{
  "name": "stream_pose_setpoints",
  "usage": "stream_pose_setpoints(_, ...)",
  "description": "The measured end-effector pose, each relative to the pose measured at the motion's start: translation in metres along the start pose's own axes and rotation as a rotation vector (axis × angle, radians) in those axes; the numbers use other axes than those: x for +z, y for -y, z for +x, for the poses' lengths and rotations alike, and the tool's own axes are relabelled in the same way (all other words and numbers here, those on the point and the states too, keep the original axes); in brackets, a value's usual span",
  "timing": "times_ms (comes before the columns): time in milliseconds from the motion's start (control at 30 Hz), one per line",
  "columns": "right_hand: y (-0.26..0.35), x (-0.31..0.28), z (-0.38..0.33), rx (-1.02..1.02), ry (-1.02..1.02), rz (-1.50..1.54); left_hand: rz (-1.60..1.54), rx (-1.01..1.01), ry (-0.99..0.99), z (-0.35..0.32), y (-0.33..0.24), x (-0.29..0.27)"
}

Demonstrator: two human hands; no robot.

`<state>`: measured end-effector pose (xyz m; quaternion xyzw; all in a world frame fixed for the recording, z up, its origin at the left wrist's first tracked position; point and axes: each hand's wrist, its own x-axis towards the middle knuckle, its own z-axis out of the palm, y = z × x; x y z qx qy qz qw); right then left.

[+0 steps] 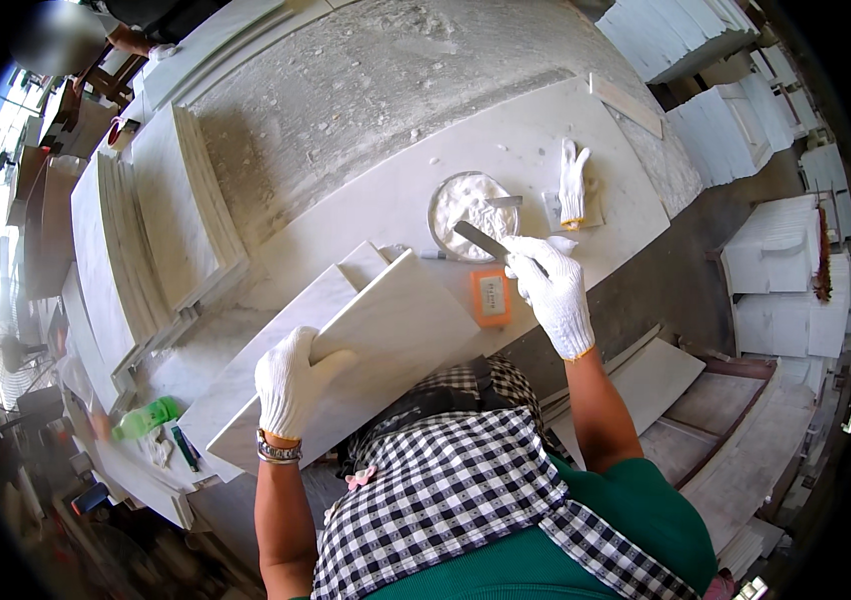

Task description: The person applies a white paste to the edges of rectangular stone tiles using a metal putty knife, then scrapes and smooths the edges. They repeatedly pick up tiles, apply the paste, and place them back on the workbench.

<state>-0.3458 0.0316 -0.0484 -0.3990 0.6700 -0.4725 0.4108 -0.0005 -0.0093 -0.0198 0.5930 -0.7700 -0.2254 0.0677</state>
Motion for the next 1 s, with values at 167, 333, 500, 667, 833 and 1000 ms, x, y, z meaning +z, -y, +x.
stream_pose_setpoints(167, 0.027, 0.007, -0.007, -0.176, 0.077, -0.107, -0.018, 0.016, -0.008, -0.001, 0.000, 0.001)
stream_pose_setpoints(333, 0.038, 0.012, -0.008, -0.257, 0.109, -0.151, -0.026, 0.007, -0.017, -0.002, 0.000, 0.002)
stream_pose_setpoints(500, 0.041, 0.014, -0.004, -0.378, 0.107, -0.255, -0.045, -0.010, -0.016, -0.001, 0.001, 0.003)
stream_pose_setpoints(667, 0.045, 0.015, -0.008, -0.303, 0.122, -0.201, -0.017, 0.017, -0.028, -0.002, 0.004, 0.003)
stream_pose_setpoints(833, 0.039, 0.014, -0.005, -0.325, 0.102, -0.212, -0.004, 0.047, -0.043, -0.002, 0.004, 0.005)
stream_pose_setpoints(1000, 0.040, 0.013, -0.007, -0.244, 0.136, -0.171, -0.052, -0.040, 0.011, -0.001, 0.001, 0.001)
